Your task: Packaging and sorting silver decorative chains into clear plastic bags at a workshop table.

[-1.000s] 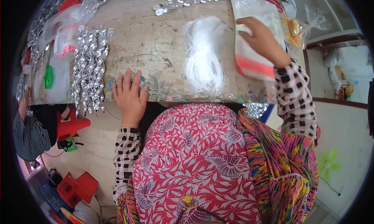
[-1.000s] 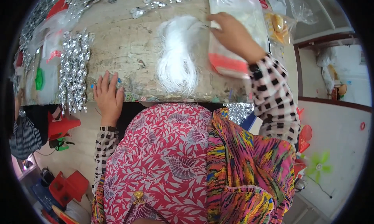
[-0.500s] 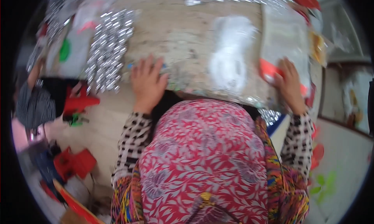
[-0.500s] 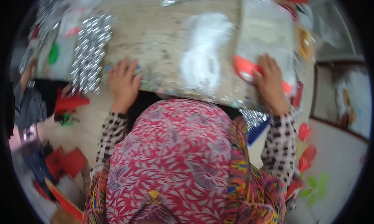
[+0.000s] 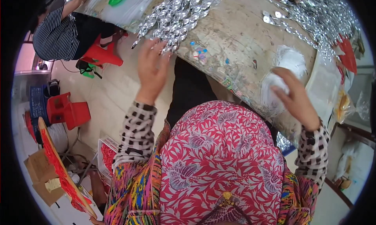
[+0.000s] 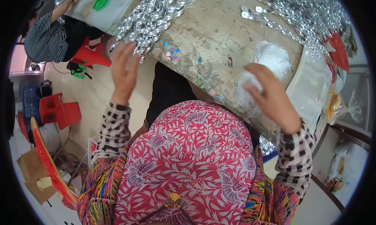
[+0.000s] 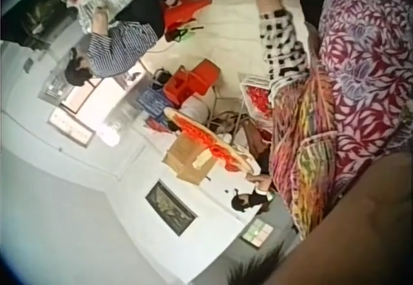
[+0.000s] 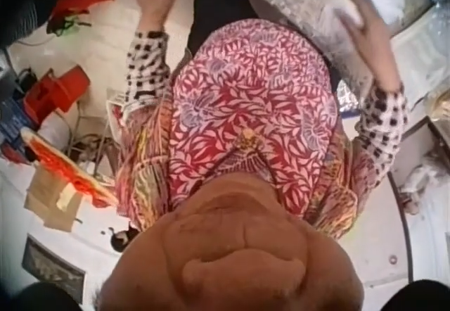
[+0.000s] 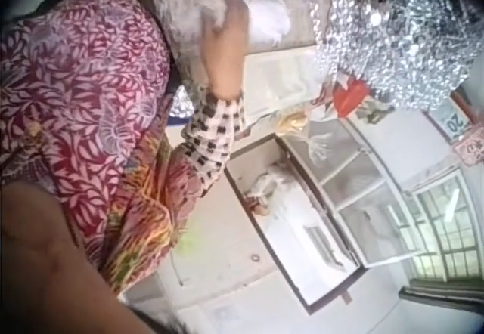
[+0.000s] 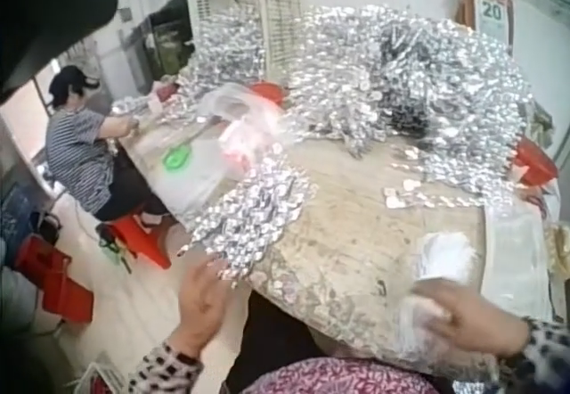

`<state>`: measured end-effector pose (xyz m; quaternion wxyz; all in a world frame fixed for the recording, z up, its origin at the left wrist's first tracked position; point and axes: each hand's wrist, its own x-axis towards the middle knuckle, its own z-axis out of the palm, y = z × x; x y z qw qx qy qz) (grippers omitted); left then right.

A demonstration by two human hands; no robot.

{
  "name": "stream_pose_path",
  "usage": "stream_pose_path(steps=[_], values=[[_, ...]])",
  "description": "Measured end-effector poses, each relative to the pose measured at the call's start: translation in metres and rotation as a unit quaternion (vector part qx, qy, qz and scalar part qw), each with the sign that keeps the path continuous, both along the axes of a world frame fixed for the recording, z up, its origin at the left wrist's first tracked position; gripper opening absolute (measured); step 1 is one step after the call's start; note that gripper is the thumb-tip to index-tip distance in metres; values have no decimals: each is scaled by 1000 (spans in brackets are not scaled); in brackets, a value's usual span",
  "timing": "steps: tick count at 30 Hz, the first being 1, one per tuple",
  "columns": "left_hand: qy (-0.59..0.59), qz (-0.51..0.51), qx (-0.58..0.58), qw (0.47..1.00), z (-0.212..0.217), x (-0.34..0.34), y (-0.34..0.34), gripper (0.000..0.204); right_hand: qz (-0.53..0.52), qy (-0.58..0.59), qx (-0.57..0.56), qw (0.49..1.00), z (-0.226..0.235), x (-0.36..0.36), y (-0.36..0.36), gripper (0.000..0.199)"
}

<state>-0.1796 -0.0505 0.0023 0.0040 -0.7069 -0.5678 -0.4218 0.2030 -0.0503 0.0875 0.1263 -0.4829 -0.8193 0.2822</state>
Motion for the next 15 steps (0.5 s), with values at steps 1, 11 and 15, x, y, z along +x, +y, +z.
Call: stream_pose_path(steps=[1,11,15], values=[[-7,13,6,1000,7,-19,7,28,41,5,-17,999,-2,-26,4,42],[-94,-57,-199,974,-3,-115,137,49,-129,374,-514,761,-74,-186,90,38],[-12,-37,-201,979,-8,-116,176,60,-202,409,-523,720,-81,-218,107,28]])
